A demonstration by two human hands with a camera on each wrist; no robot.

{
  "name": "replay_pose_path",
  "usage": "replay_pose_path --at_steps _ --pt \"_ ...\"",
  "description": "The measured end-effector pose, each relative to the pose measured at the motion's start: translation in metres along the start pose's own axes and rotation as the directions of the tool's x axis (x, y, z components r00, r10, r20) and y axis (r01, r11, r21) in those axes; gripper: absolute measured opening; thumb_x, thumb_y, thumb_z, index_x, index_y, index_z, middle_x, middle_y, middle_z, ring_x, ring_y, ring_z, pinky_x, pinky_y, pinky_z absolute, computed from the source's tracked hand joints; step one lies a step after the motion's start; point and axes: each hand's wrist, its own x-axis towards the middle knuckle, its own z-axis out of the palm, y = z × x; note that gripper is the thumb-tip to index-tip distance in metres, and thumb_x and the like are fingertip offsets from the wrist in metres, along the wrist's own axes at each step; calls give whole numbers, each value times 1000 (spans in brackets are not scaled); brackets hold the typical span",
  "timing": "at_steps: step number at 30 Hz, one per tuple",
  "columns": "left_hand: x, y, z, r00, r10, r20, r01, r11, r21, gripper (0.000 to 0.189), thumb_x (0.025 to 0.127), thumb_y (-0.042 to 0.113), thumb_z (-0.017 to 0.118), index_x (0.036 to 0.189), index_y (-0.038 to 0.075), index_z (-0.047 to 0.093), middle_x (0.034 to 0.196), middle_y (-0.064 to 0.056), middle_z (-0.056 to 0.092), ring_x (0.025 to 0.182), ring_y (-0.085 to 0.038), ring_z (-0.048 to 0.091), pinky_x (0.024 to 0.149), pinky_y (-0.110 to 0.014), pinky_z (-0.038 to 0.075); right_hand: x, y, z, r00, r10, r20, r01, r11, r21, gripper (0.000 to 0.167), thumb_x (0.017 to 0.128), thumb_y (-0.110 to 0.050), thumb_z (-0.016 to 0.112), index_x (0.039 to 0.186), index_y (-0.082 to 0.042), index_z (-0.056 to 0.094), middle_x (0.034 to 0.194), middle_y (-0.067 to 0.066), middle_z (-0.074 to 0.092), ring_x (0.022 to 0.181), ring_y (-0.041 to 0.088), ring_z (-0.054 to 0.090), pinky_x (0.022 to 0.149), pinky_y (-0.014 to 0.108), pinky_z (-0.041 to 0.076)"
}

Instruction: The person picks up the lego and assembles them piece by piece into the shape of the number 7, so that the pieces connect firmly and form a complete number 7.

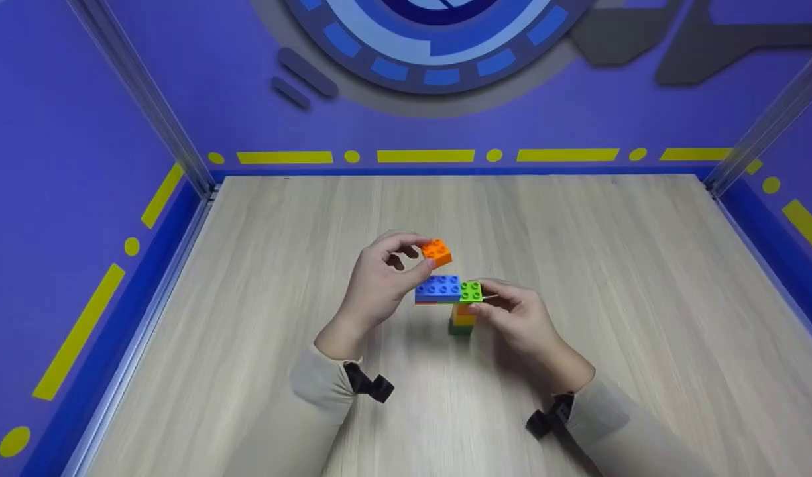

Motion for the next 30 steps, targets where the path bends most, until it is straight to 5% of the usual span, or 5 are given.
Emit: replay_pose_path --at_steps 9,19,30 --pt "-2 2 14 994 23 107 -29 999 47 30 102 24 85 131 18 83 132 0 76 124 -20 62 106 -46 48 0 1 1 999 -37 6 37 999 21 39 101 1 81 140 0 78 133 17 80 110 14 77 94 23 66" --pt "0 -1 25 983 39 181 -42 999 15 33 101 27 87 133 21 84 140 4 78 139 -20 66 120 -57 48 0 3 0 998 -69 2 69 997 25 42 101 3 80 142 0 77 135 -1 82 113 13 78 95 24 66" --pt "2 -8 33 977 47 210 -63 996 67 34 99 24 88 132 16 85 139 0 77 139 -21 66 124 -48 51 0 3 -1 998 -59 5 59 998 35 39 101 6 79 140 2 78 132 -13 81 113 13 79 97 24 66"
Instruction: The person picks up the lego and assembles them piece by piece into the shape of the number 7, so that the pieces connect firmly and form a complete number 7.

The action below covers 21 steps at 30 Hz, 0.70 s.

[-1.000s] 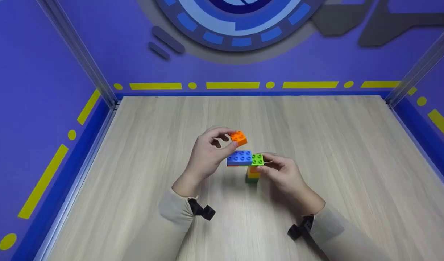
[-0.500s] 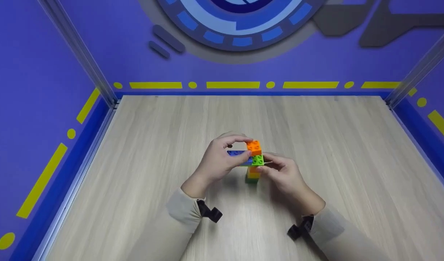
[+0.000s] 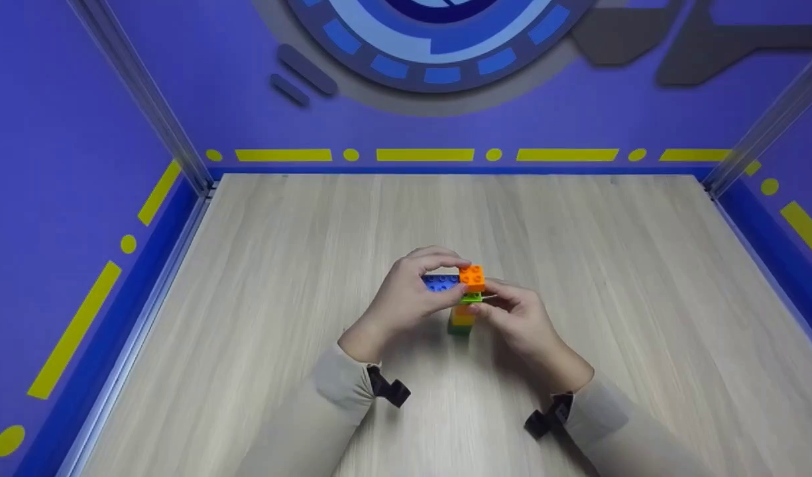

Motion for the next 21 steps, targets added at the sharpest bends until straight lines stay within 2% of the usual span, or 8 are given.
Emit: replay_pose_path --at_steps 5,12,18,21 --pt "-1 -2 -1 1000 23 17 -24 998 56 33 97 22 88 130 16 86 138 -1 78 135 -22 66 115 -44 55 0 0 1 1000 0 2 0 1000 1 42 101 6 79 143 1 76 136 -8 81 115 14 78 99 24 65" --pt "-1 -1 -2 998 28 47 -33 994 103 31 98 24 87 129 19 86 137 2 78 133 -22 65 114 -45 55 -1 0 0 1000 5 1 -5 1000 -1 42 102 4 78 144 2 75 140 8 80 116 13 78 100 24 65" --pt "-1 2 -4 998 25 54 -31 992 119 29 98 25 88 126 21 87 134 4 79 132 -21 65 115 -45 55 -1 0 0 1000 1 4 -1 1000 12 43 102 6 77 145 3 74 138 0 81 115 13 79 98 23 65" --pt "-1 5 -4 998 12 58 -20 990 139 29 97 27 89 126 22 88 132 6 79 132 -20 65 119 -47 49 0 0 0 1000 -12 12 12 1000 13 43 102 8 76 145 3 73 137 -5 81 115 13 79 98 24 66"
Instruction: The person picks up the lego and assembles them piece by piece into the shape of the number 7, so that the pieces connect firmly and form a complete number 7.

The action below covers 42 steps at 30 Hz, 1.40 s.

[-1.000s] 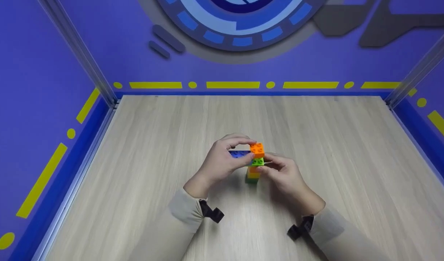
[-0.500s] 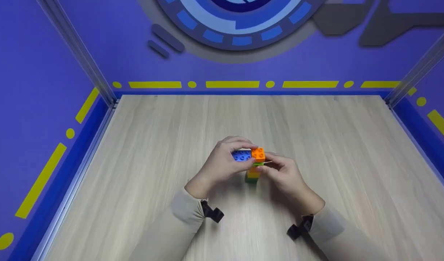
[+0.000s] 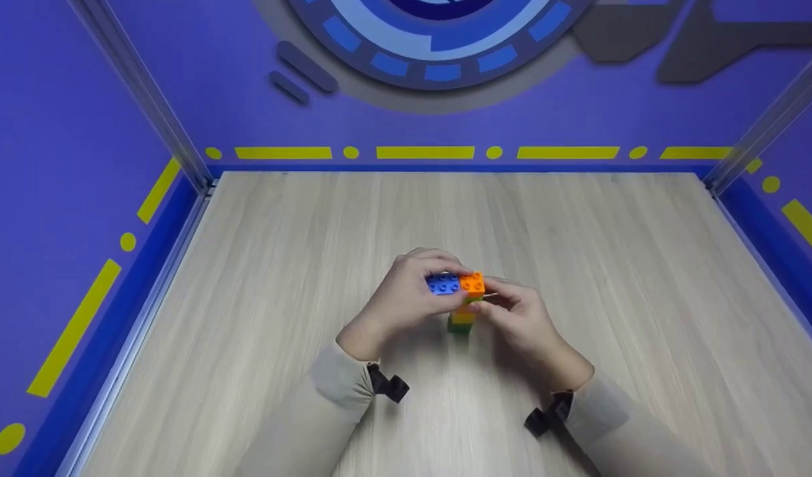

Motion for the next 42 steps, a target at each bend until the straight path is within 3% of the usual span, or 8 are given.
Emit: replay_pose_path --at_steps 5,11,15,19,23,35,39,42 --pt "0 4 -3 1000 -21 7 21 999 38 32 96 29 90 128 23 87 133 7 79 134 -19 65 124 -51 39 1 -1 0 1000 -22 1 22 1000 2 43 103 8 75 146 4 73 137 -8 81 116 13 78 98 23 65" --pt "1 5 -3 1000 20 12 -21 996 84 31 96 25 90 126 17 88 129 1 82 129 -22 70 123 -50 44 1 0 2 1000 22 -15 -22 1000 -22 44 102 6 77 145 2 73 133 -12 80 115 13 75 98 22 64" --pt "0 6 -2 1000 1 17 -2 994 107 31 96 27 89 127 18 87 131 2 81 131 -22 69 124 -50 42 1 0 3 999 35 -22 -36 999 -27 48 102 5 78 149 0 71 135 -8 78 118 15 74 102 23 63" --pt "-1 7 -3 999 -25 20 23 993 113 33 97 26 88 130 20 87 134 3 81 133 -21 67 124 -50 41 -2 -2 3 1000 24 -17 -23 998 56 53 105 5 73 158 0 63 141 -4 76 123 16 73 105 24 63" --pt "-1 7 -3 999 -28 26 24 992 124 33 98 25 85 131 20 86 135 5 81 134 -20 66 123 -50 40 -5 -5 5 999 4 -38 1 989 147 46 110 4 66 155 6 63 145 -5 76 129 14 74 110 23 61" --pt "0 4 -7 999 26 33 -30 989 144 33 100 27 86 132 19 86 131 5 82 131 -19 68 121 -48 43 -2 -11 10 996 -73 -51 78 992 103 41 110 8 63 150 3 70 138 2 77 124 15 74 110 25 62" --pt "-5 -2 -8 995 94 43 -100 982 158 38 103 28 85 139 15 81 139 -2 75 133 -23 67 123 -44 52 -1 -11 9 996 -70 -57 77 990 119 39 109 9 63 148 5 70 135 3 78 120 16 74 109 26 62" --pt "-13 -7 -12 994 107 22 -109 980 164 49 101 29 88 147 15 75 150 -6 67 138 -26 64 121 -44 57 -1 -12 10 997 -34 -71 42 993 111 39 110 8 64 147 2 72 133 5 78 119 18 74 108 25 62"
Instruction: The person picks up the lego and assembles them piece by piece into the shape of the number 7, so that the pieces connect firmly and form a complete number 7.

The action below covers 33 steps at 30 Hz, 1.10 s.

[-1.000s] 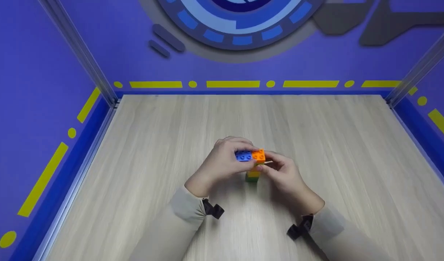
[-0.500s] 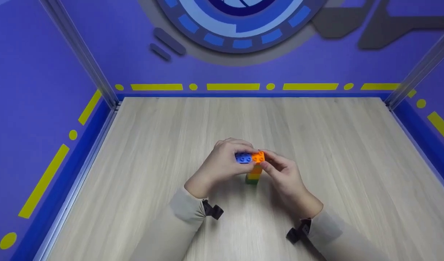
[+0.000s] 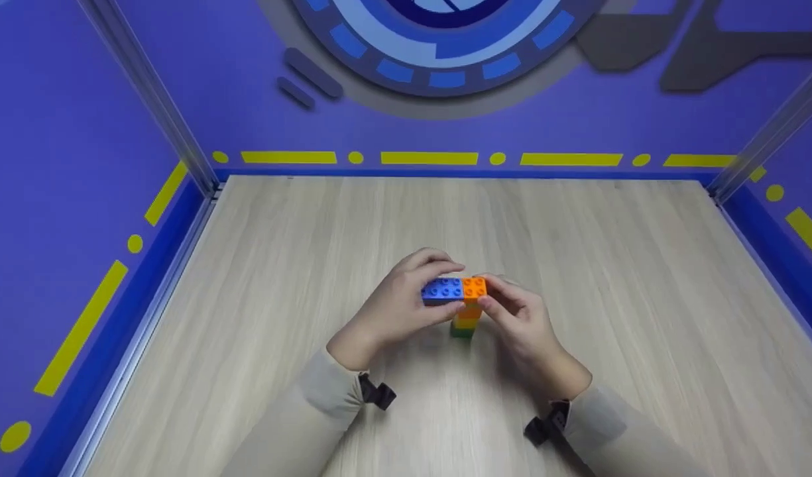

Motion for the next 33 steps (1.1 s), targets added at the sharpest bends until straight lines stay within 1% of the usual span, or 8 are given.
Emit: replay_pose_path --at_steps 5,8,12,15,18,23,29,33 --pt "-15 -8 -7 996 50 -77 -37 986 163 64 92 30 98 149 16 72 148 -5 67 135 -27 66 121 -47 55 -3 -2 0 997 67 -24 -67 998 -2 38 110 3 66 148 0 72 133 6 77 120 20 74 110 25 62" --pt "-20 -9 -9 976 188 -112 -136 923 360 60 90 33 99 142 16 75 139 -4 71 128 -26 69 116 -46 58 -3 -2 -1 998 61 -32 -61 998 11 37 110 5 66 147 5 71 132 6 77 119 19 74 109 24 62" --pt "-22 -11 -8 929 344 -139 -220 812 541 47 91 34 99 130 17 79 128 -3 75 117 -23 73 108 -38 62 -2 -2 -2 998 47 -32 -46 999 28 38 110 6 65 148 8 69 132 6 77 118 18 74 109 25 61" --pt "-24 -13 -6 914 381 -141 -240 787 568 39 92 30 97 125 15 81 123 -4 75 110 -21 75 104 -33 65 -1 -1 -2 998 59 -26 -58 998 28 38 110 6 65 148 6 69 132 5 77 118 18 74 109 25 62" --pt "-26 -13 -4 911 385 -145 -252 802 542 34 94 26 96 123 12 84 122 -5 75 107 -20 75 101 -30 66 -1 0 -1 998 59 -23 -59 998 12 38 110 7 65 148 5 70 133 5 77 117 18 73 109 25 62" --pt "-25 -16 -2 911 370 -183 -255 853 455 30 93 22 96 119 11 87 119 -5 74 106 -21 73 97 -28 66 -1 1 0 999 46 -24 -47 999 -25 38 110 6 65 148 6 70 132 4 78 117 17 74 109 23 61" --pt "-28 -19 1 931 288 -225 -206 922 327 34 92 22 97 124 12 88 124 -7 74 111 -23 73 100 -33 66 -3 1 1 998 57 -25 -58 998 -27 39 110 6 65 148 8 69 133 1 77 117 15 74 108 22 61" --pt "-31 -21 1 945 255 -206 -195 942 274 40 94 21 95 132 11 85 129 -9 75 118 -25 75 105 -35 66 -3 0 2 996 82 -37 -83 996 -23 40 111 4 65 150 5 69 135 3 77 119 18 74 109 23 61"
